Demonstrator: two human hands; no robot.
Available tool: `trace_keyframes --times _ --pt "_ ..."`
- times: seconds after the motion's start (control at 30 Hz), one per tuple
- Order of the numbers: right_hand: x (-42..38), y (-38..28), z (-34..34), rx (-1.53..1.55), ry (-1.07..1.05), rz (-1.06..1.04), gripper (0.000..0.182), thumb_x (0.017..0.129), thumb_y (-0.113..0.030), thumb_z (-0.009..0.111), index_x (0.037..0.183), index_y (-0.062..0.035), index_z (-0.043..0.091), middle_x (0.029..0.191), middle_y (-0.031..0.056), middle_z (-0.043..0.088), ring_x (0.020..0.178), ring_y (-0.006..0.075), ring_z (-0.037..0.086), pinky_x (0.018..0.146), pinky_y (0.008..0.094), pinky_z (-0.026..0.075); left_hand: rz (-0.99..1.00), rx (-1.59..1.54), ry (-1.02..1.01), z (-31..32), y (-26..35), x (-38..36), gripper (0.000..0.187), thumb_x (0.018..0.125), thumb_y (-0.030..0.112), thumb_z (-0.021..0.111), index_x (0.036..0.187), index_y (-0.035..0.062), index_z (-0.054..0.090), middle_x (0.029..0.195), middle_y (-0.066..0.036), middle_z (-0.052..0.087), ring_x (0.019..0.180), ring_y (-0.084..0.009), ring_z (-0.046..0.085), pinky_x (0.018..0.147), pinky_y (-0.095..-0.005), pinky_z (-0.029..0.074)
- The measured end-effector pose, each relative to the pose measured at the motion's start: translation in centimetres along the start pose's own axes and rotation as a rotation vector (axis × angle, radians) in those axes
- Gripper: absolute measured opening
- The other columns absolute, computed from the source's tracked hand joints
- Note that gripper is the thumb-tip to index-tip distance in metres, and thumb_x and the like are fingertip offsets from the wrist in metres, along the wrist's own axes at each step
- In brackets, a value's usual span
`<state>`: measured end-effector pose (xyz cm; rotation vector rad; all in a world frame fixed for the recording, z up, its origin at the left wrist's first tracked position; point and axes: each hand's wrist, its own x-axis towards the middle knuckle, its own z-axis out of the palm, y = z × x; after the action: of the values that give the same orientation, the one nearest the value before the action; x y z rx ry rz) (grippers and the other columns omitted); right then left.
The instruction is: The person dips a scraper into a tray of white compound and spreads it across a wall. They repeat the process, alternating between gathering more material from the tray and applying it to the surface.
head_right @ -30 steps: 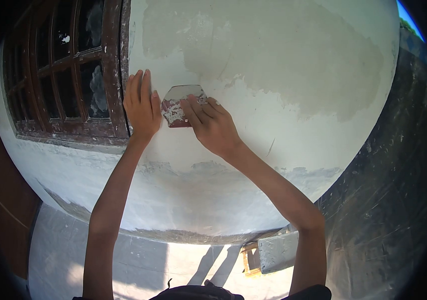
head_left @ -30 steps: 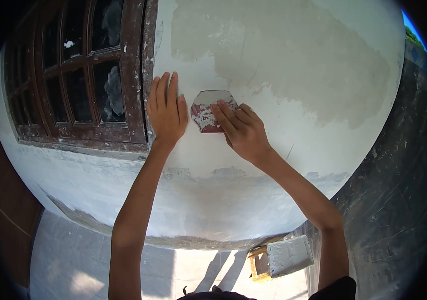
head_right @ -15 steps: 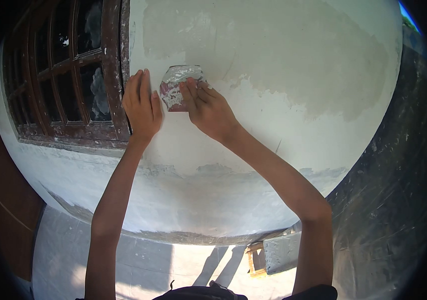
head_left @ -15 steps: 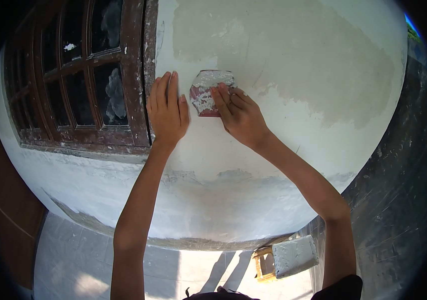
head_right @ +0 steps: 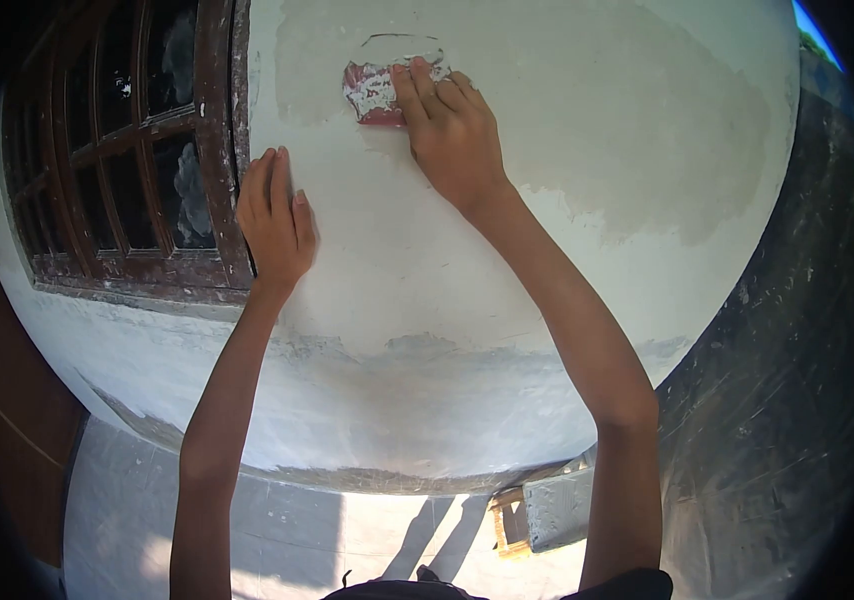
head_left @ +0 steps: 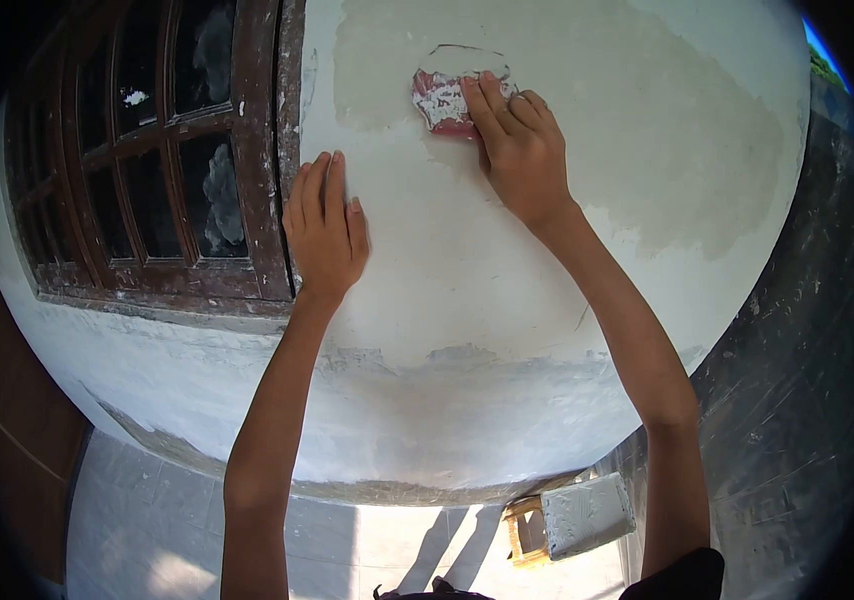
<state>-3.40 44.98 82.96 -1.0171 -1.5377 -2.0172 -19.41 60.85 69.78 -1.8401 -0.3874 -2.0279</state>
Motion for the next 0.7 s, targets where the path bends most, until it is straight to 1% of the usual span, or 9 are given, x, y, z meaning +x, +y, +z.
trace_keyframes --times 0.1,0.2,0.27,0.37,0.47,0.53,0.57,0.67,0.7 --pt "-5.1 -4.8 -1.7 0.112 -0.182 -0.052 0.046 0.077 0.0 0.065 0.121 0.0105 0.062 0.116 0.0263 0.068 0.09 0.0254 0.068 0.095 0.0392 0.054 -0.007 0.0 0.0 0.0 0.0 -0.1 0.052 0.094 0.014 0.05 0.144 0.0036 0.047 0.144 -0.015 0.048 0.135 -0.035 0.041 0.109 -0.0463 0.031" --pt "-8.7 -9.2 -4.5 0.287 -0.271 -0.023 0.038 0.081 -0.004 0.066 0.117 0.0075 0.065 0.116 0.0221 0.069 0.088 0.0241 0.069 0.097 0.0399 0.054 -0.007 -0.008 -0.01 -0.1 0.1 -0.1 0.052 0.094 0.014 0.049 0.144 0.0034 0.048 0.144 -0.015 0.048 0.134 -0.0351 0.042 0.109 -0.0464 0.031" --pt "-7.0 -8.5 -6.4 0.343 -0.266 0.033 0.036 0.079 -0.005 0.068 0.115 0.0034 0.068 0.112 0.0171 0.071 0.083 0.0214 0.067 0.099 0.0407 0.053 -0.001 0.0 0.004 -0.1 0.0 0.2 0.052 0.094 0.014 0.049 0.144 0.0032 0.048 0.144 -0.015 0.048 0.134 -0.0352 0.042 0.109 -0.0465 0.031" --pt "-2.4 -3.8 -6.5 0.181 -0.074 0.068 0.038 0.075 0.003 0.068 0.113 -0.0002 0.071 0.105 0.0129 0.073 0.076 0.0193 0.061 0.099 0.0431 0.051 0.042 -0.001 0.006 -0.2 0.0 0.3 0.049 0.097 0.015 0.045 0.143 -0.0019 0.046 0.142 -0.021 0.047 0.132 -0.0385 0.042 0.11 -0.0502 0.031" --pt "0.0 1.7 -4.5 -0.023 0.029 0.032 0.044 0.075 0.004 0.068 0.117 -0.0042 0.07 0.108 0.0136 0.072 0.077 0.0252 0.06 0.094 0.0431 0.052 0.031 0.015 0.003 -0.2 0.2 0.2 0.048 0.097 0.014 0.045 0.142 -0.002 0.047 0.141 -0.021 0.048 0.131 -0.0383 0.043 0.109 -0.0504 0.032" --pt "-1.2 2.4 -3.1 -0.037 -0.016 0.049 0.044 0.075 0.005 0.068 0.12 -0.0002 0.068 0.11 0.0174 0.072 0.079 0.0262 0.062 0.093 0.0419 0.053 0.024 0.007 0.028 0.0 0.0 0.2 0.049 0.095 0.014 0.048 0.142 0.0017 0.05 0.142 -0.016 0.05 0.132 -0.0361 0.044 0.109 -0.0469 0.032" --pt "-2.4 1.9 -2.7 -0.038 -0.014 0.048 0.044 0.075 0.005 0.068 0.12 -0.0002 0.068 0.11 0.0174 0.072 0.079 0.0262 0.062 0.093 0.0419 0.053 0.025 0.007 0.03 0.0 0.0 0.2 0.049 0.095 0.014 0.048 0.142 0.0017 0.05 0.142 -0.016 0.05 0.132 -0.0361 0.044 0.109 -0.0469 0.032" --pt "-6.6 -1.9 -3.3 0.037 -0.114 0.048 0.047 0.077 0.003 0.069 0.123 0.011 0.062 0.114 0.0271 0.068 0.08 0.0251 0.065 0.095 0.0404 0.054 0.035 0.003 0.053 0.1 -0.1 0.3 0.049 0.094 0.014 0.049 0.142 0.0014 0.05 0.141 -0.016 0.05 0.131 -0.0364 0.044 0.109 -0.0474 0.032" --pt "-7.9 -3.3 -3.6 0.078 -0.127 0.043 0.047 0.077 0.003 0.069 0.122 0.0109 0.062 0.112 0.0266 0.069 0.079 0.024 0.065 0.096 0.0406 0.054 0.033 0.002 0.047 0.1 0.0 0.3 0.049 0.094 0.013 0.049 0.142 0.0013 0.05 0.141 -0.016 0.05 0.131 -0.0365 0.044 0.109 -0.0476 0.033"
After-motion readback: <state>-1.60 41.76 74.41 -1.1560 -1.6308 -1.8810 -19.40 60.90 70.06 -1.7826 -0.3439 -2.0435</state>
